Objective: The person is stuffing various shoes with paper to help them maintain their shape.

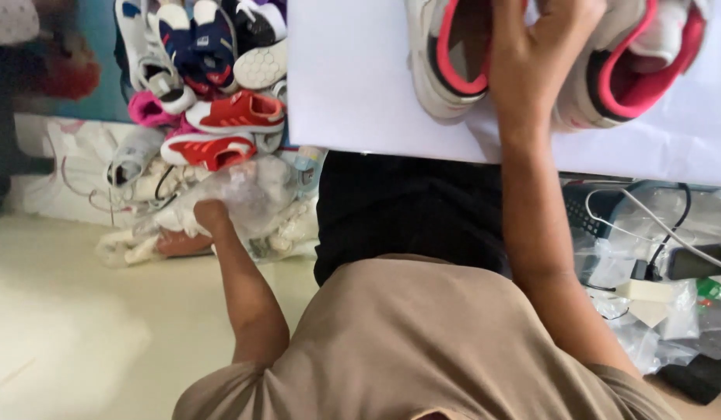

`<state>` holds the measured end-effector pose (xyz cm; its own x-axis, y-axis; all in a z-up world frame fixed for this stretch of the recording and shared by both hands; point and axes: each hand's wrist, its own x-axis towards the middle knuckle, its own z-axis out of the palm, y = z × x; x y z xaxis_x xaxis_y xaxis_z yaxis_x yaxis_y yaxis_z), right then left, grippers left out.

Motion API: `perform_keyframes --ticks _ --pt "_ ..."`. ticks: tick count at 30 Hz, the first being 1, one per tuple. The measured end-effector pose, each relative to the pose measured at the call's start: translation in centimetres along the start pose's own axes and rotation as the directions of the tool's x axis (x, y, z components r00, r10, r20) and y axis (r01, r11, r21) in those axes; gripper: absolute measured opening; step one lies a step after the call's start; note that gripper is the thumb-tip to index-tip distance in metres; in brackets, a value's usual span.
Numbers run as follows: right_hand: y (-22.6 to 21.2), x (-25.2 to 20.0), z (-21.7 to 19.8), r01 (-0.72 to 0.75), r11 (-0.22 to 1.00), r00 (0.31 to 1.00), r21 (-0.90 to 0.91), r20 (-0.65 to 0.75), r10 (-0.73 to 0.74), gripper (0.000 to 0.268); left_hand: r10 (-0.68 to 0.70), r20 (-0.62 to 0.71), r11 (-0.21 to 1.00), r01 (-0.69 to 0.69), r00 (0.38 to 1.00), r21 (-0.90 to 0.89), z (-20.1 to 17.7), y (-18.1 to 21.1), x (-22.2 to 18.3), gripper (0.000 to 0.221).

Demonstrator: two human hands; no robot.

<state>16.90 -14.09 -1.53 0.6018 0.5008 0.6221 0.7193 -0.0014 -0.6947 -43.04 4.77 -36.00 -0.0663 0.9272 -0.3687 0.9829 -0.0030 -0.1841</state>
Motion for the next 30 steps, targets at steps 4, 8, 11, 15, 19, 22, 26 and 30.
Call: perform_keyframes --ticks 4,8,11,15,19,22,26,30 --pt "-5.5 3.0 0.1 0.099 0.995 0.993 0.007 0.057 -0.1 0.017 -0.149 0.398 0.278 0.424 0.905 -0.862 -0.7 1.5 -1.5 0.023" --pt "-6.5 3.2 -0.1 0.038 0.999 0.995 0.031 0.096 -0.041 0.013 -0.228 0.1 0.469 0.199 0.969 -0.861 -1.8 3.4 -2.4 0.033" --pt "-6.6 3.4 -0.3 0.062 0.998 0.995 0.015 0.083 -0.063 0.013 0.179 -0.151 0.764 -0.234 0.972 -0.601 -3.3 5.9 -2.6 0.042" --pt "-8.0 3.9 -0.5 0.005 0.996 0.989 0.087 0.147 -0.018 0.025 0.497 0.016 0.856 -0.487 0.868 -0.171 0.1 7.0 -0.5 0.051" --pt "-8.1 4.4 -0.5 0.015 0.995 0.986 0.1 0.162 -0.031 0.022 0.611 -0.199 0.771 -0.52 0.766 0.368 2.6 8.2 -0.6 0.134" --pt "-8.0 4.3 -0.4 0.007 0.994 0.986 0.107 0.164 -0.024 0.02 0.342 -0.088 0.099 -0.129 0.936 -0.987 2.3 9.6 -0.4 0.051" --pt "-7.8 4.3 -0.3 0.002 0.995 0.988 0.096 0.156 -0.017 0.022 0.222 -0.023 0.783 -0.192 0.975 -0.592 1.1 6.8 -3.5 0.077" --pt "-7.9 4.3 -0.3 -0.002 0.995 0.987 0.102 0.159 -0.014 0.02 0.172 -0.072 0.968 -0.183 0.982 -0.174 2.0 3.7 -4.2 0.051"
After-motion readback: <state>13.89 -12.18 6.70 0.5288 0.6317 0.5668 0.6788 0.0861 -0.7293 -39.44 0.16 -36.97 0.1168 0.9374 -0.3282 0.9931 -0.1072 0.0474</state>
